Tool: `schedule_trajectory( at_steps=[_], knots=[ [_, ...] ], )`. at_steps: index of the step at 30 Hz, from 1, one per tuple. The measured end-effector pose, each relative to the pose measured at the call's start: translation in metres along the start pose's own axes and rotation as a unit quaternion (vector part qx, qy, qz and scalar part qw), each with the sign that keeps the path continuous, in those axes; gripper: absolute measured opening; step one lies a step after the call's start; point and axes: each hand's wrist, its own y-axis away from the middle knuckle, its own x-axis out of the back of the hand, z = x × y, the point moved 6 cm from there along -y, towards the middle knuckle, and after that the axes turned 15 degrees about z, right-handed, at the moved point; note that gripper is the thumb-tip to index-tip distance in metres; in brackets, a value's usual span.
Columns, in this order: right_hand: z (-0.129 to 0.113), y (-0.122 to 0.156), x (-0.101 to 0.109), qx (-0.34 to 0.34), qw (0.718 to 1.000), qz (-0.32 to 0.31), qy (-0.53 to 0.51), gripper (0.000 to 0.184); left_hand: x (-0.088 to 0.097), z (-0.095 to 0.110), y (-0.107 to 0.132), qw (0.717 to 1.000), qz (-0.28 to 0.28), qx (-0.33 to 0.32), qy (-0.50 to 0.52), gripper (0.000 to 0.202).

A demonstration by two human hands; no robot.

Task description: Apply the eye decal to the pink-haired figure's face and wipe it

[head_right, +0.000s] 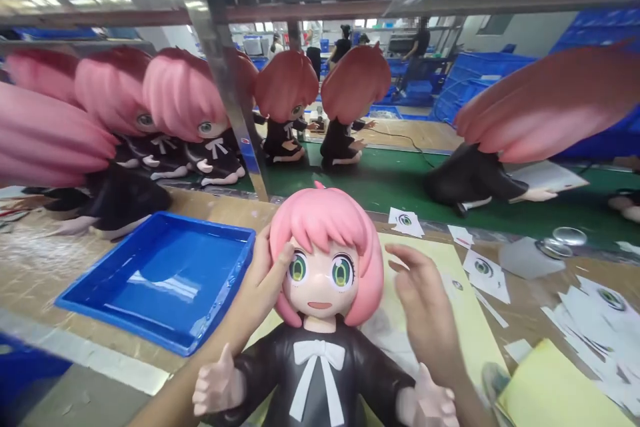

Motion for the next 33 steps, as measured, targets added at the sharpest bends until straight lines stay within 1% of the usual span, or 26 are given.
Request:
schedule_trajectory(
  at_steps=[1, 3, 4, 6, 8, 11, 16, 21, 24, 28, 33],
  knots=[
    [0.002, -0.002, -0.010, 0.004, 1.000, -0.001, 0.012, 0.044, 0.000, 0.000, 0.000, 1.000, -0.002, 0.008, 0.003, 0.061],
    [0.002, -0.004, -0.029, 0.009, 0.999, -0.027, 0.023, 0.060, 0.000, -0.001, 0.000, 1.000, -0.002, 0.026, 0.005, 0.061],
    [0.001, -0.005, -0.038, 0.011, 0.999, -0.041, 0.025, 0.065, 0.000, -0.001, -0.001, 0.999, 0.000, 0.032, 0.002, 0.061],
    [-0.004, -0.006, -0.049, 0.017, 0.998, -0.063, 0.024, 0.067, 0.000, -0.002, -0.002, 0.999, 0.005, 0.032, -0.011, 0.060],
    [-0.009, -0.007, -0.055, 0.022, 0.997, -0.069, 0.018, 0.063, 0.000, -0.002, -0.003, 0.999, 0.010, 0.024, -0.025, 0.061],
    [-0.015, -0.008, -0.057, 0.020, 0.997, -0.074, 0.007, 0.059, 0.000, 0.000, -0.003, 0.999, 0.007, 0.026, -0.037, 0.065],
    [-0.020, -0.010, -0.060, 0.025, 0.997, -0.073, 0.009, 0.061, 0.000, 0.001, 0.000, 0.998, -0.002, 0.054, -0.034, 0.065],
    [-0.020, -0.012, -0.061, 0.038, 0.997, -0.062, 0.019, 0.060, 0.002, -0.004, -0.001, 0.999, 0.008, 0.031, -0.035, 0.057],
    [-0.019, -0.013, -0.060, 0.039, 0.997, -0.052, 0.032, 0.060, 0.001, -0.007, -0.002, 0.999, 0.007, 0.038, -0.030, 0.056],
    [-0.018, -0.013, -0.059, 0.044, 0.997, -0.032, 0.045, 0.060, 0.000, -0.005, -0.001, 0.999, 0.004, 0.037, -0.019, 0.056],
    [-0.016, -0.009, -0.059, 0.034, 0.997, -0.055, 0.039, 0.061, 0.001, -0.006, 0.002, 0.999, -0.012, 0.049, -0.017, 0.059]
  ],
)
